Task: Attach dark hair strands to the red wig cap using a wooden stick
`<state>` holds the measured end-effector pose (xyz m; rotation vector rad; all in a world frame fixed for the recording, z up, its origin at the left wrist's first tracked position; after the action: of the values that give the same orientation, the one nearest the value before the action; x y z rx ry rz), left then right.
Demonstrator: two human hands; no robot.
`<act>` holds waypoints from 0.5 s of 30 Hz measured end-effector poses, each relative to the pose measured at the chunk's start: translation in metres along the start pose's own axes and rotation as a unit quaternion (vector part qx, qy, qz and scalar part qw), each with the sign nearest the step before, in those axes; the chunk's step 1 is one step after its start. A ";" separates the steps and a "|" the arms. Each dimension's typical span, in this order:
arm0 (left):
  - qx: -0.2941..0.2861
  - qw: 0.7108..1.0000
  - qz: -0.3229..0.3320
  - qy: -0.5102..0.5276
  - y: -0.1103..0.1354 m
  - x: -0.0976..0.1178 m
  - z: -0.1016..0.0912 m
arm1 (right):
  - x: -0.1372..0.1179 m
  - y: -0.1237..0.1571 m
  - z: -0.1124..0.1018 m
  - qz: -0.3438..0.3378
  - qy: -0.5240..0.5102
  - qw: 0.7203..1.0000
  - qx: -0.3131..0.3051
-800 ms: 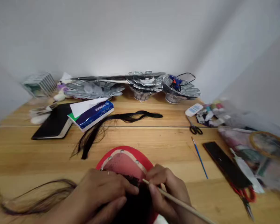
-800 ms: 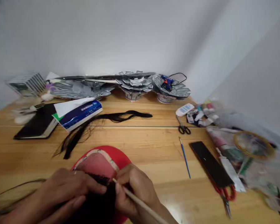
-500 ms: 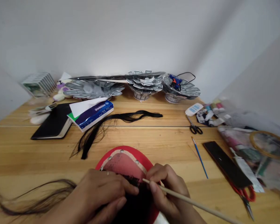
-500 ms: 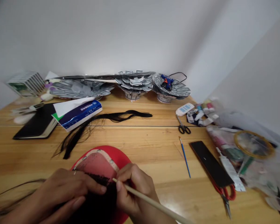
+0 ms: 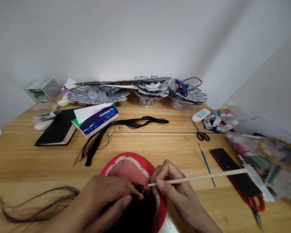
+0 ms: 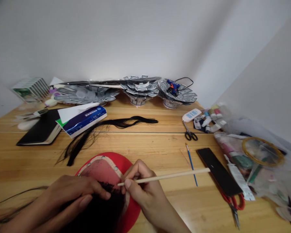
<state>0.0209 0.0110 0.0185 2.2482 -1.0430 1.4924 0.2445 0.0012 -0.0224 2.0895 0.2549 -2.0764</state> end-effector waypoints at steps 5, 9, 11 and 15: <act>-0.010 0.997 -0.073 0.010 -0.018 0.016 -0.005 | 0.001 -0.002 0.000 0.012 -0.002 1.000 0.008; -0.062 0.993 -0.098 -0.039 -0.029 0.018 -0.007 | -0.002 -0.004 0.001 0.032 -0.012 0.999 0.005; -0.107 0.984 -0.105 -0.098 -0.033 0.016 -0.005 | -0.003 -0.006 0.002 0.037 -0.025 0.999 0.003; -0.146 0.969 -0.116 -0.162 -0.040 0.014 -0.003 | -0.004 -0.009 0.004 0.043 -0.045 0.998 0.008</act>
<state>0.0497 0.0352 0.0395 2.3437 -0.9651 0.8364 0.2382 0.0088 -0.0188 1.9730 0.1332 -2.1208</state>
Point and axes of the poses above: each hand's wrist, its own y-axis away from the middle knuckle, its own z-axis out of the palm, x = y × z, the point moved 2 cm from there along -y, towards the middle knuckle, and after that the axes turned 12 degrees about y, right-handed, at the moved point
